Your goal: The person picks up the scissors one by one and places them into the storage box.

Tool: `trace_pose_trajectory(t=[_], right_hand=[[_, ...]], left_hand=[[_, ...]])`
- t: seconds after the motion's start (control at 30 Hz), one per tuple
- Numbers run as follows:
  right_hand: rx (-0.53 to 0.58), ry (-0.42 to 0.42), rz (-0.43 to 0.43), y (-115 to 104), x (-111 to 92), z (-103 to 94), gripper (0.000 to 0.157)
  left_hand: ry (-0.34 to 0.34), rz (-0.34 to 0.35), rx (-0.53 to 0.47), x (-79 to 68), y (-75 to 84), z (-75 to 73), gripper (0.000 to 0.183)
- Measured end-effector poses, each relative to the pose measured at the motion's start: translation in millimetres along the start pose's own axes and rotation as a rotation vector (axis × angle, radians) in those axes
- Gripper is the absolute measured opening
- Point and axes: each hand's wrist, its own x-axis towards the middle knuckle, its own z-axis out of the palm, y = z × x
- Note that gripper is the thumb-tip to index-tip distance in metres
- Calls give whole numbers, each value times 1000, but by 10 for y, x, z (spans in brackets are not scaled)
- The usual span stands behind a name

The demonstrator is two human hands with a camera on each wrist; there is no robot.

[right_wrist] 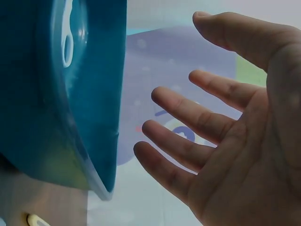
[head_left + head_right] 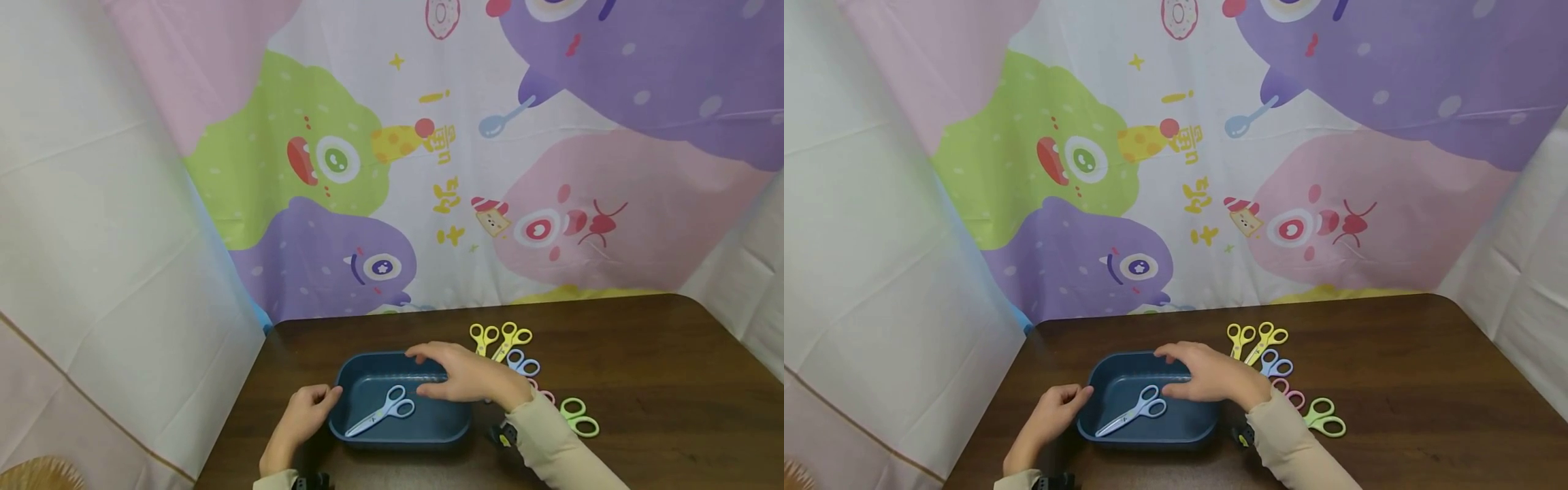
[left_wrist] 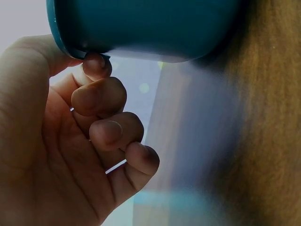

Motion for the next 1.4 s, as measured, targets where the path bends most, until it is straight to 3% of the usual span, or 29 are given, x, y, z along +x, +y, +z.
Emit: trace_pose_trajectory(t=[0.33, 0.57, 1.1, 1.4], right_hand=[[-32, 55, 24, 137, -231, -74, 72], [3, 61, 76, 207, -405, -159, 82], [0, 134, 197, 368, -784, -247, 82], [-13, 196, 161, 472, -830, -284, 84]], left_hand=[[-9, 5, -18, 0, -7, 2, 45], [-7, 4, -11, 7, -5, -2, 45], [1, 19, -9, -20, 13, -10, 46], [8, 4, -8, -24, 3, -8, 46]])
